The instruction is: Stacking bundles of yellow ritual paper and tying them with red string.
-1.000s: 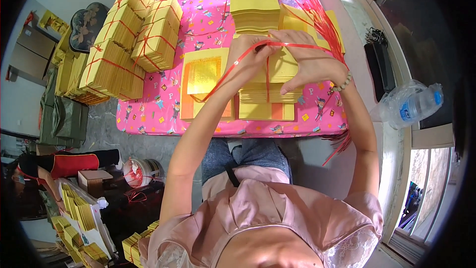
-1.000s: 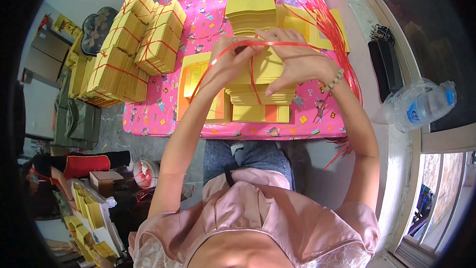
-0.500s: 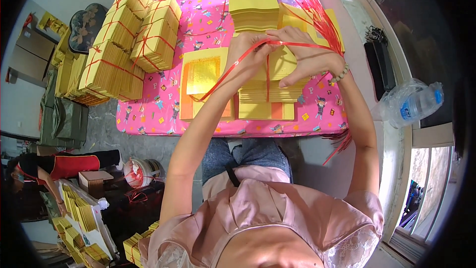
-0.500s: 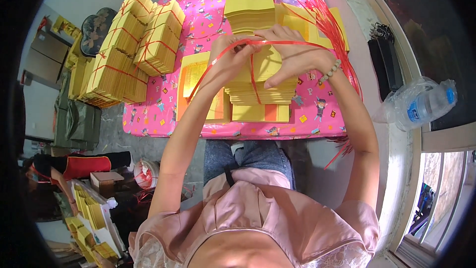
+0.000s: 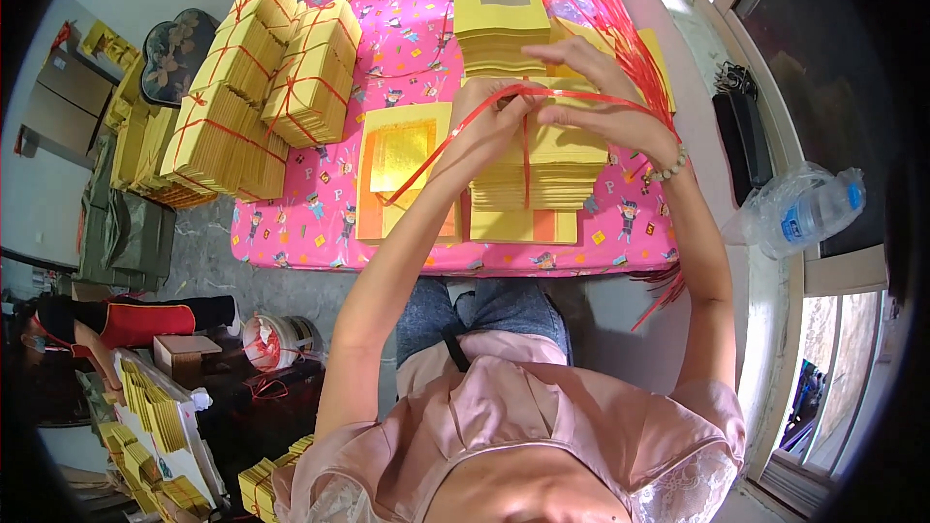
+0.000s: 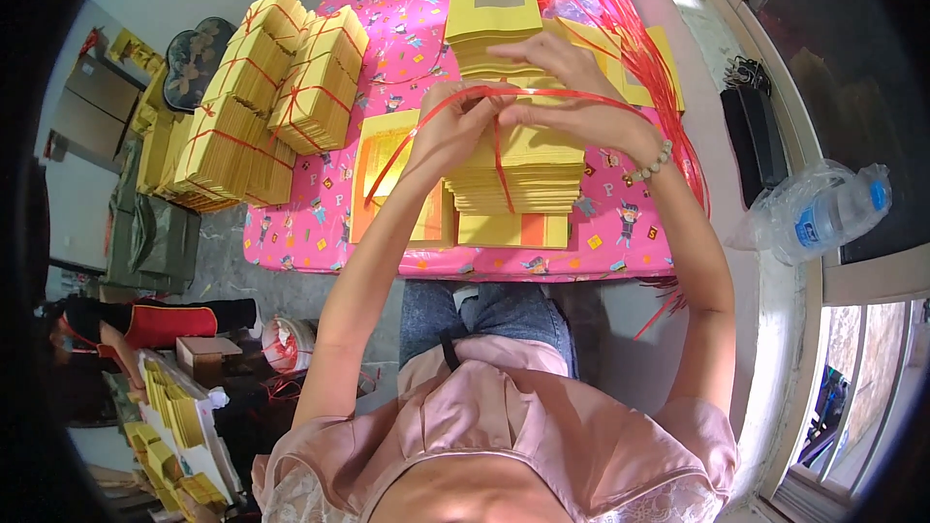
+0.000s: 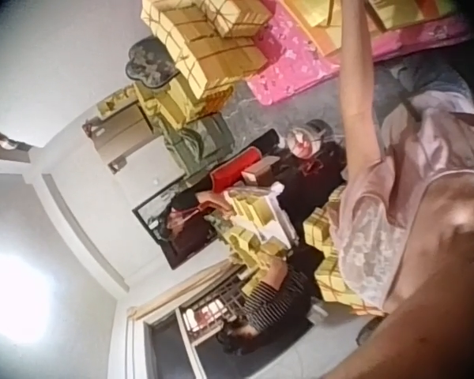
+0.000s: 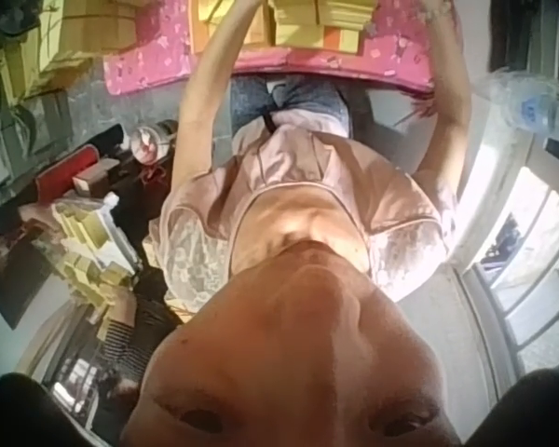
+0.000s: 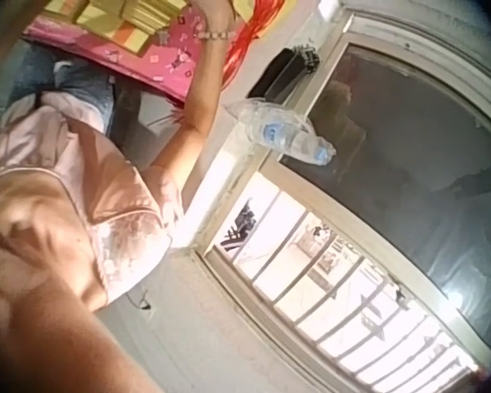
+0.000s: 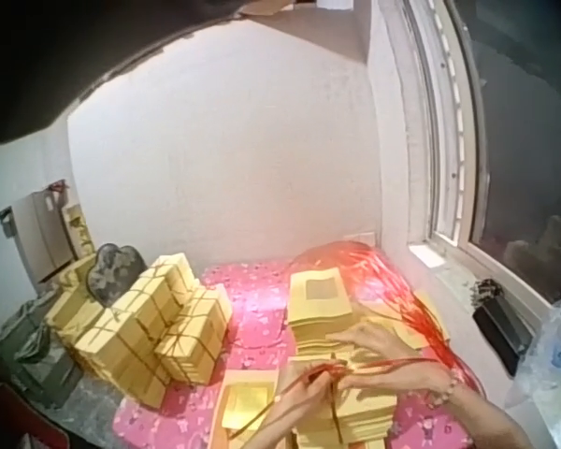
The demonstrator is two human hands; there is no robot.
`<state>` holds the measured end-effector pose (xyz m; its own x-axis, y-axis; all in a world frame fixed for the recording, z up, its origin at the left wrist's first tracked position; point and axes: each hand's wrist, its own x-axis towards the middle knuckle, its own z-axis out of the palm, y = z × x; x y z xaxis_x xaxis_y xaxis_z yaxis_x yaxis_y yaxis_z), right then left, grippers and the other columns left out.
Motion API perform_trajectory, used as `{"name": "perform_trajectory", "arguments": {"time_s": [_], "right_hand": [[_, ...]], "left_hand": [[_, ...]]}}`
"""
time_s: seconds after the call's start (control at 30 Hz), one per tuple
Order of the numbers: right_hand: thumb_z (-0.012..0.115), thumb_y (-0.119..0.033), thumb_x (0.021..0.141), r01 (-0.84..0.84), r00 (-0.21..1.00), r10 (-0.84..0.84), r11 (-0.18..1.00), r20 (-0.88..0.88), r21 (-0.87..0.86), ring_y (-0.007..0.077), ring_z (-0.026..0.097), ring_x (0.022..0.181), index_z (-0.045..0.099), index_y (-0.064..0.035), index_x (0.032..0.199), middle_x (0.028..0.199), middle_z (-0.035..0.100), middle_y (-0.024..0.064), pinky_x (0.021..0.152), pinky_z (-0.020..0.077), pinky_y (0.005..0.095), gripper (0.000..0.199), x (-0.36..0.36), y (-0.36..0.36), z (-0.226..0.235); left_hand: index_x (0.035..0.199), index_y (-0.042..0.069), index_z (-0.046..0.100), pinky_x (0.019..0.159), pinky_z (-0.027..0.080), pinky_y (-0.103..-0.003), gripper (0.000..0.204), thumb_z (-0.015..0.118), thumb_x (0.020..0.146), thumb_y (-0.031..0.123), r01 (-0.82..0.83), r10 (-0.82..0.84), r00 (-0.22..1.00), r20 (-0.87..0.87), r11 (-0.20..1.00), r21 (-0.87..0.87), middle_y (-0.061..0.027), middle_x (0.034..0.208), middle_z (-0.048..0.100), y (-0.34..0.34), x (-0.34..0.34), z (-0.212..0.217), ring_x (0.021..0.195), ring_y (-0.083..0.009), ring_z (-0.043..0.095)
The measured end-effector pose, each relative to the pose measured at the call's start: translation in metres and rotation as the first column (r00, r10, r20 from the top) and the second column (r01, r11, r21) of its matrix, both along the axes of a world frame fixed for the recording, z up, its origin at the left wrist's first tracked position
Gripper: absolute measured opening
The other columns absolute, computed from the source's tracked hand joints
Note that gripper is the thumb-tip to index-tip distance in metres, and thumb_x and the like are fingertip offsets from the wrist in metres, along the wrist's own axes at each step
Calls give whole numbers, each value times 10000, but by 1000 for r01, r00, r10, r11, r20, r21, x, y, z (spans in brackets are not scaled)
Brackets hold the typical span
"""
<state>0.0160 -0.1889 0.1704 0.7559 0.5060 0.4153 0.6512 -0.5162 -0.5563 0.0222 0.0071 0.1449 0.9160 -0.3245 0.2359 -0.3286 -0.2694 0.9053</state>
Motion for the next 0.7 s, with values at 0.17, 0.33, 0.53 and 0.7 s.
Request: {"name": "perform_trajectory", "arguments": {"time_s": [0.17,0.33,0.53,0.7], "right_hand": [[682,-185,883,-46,963,57,998,262,-47,245,639,902,665,-50,1048,976,657,88,801,490,346,213,-4,8,5],[673,-161,868,43,979,-64,993,193,111,263,639,838,661,-39,990,928,657,99,739,497,346,173,-7,14,1],[670,-153,871,-16,987,9,999,162,45,222,652,827,673,-24,966,892,653,93,737,510,324,160,3,19,3],[669,-147,891,52,998,-44,966,-38,253,132,660,822,680,-7,955,867,669,64,733,515,282,154,14,18,-13]], "left_hand": [[988,-10,734,602,482,-288,189,649,916,143,-58,58,998,-25,998,4,-88,755,716,-1,4,-11,664,-96,609],[986,-21,722,578,459,-302,200,644,921,151,-41,40,999,31,999,15,-80,741,705,-3,7,-17,631,-99,579],[1013,2,720,574,457,-300,210,611,959,173,-44,26,988,154,992,115,-92,709,682,-2,10,-21,627,-97,579],[1099,14,704,626,477,-286,284,566,993,239,-26,11,993,114,990,137,-88,740,683,-1,6,-22,695,-74,602]]}}
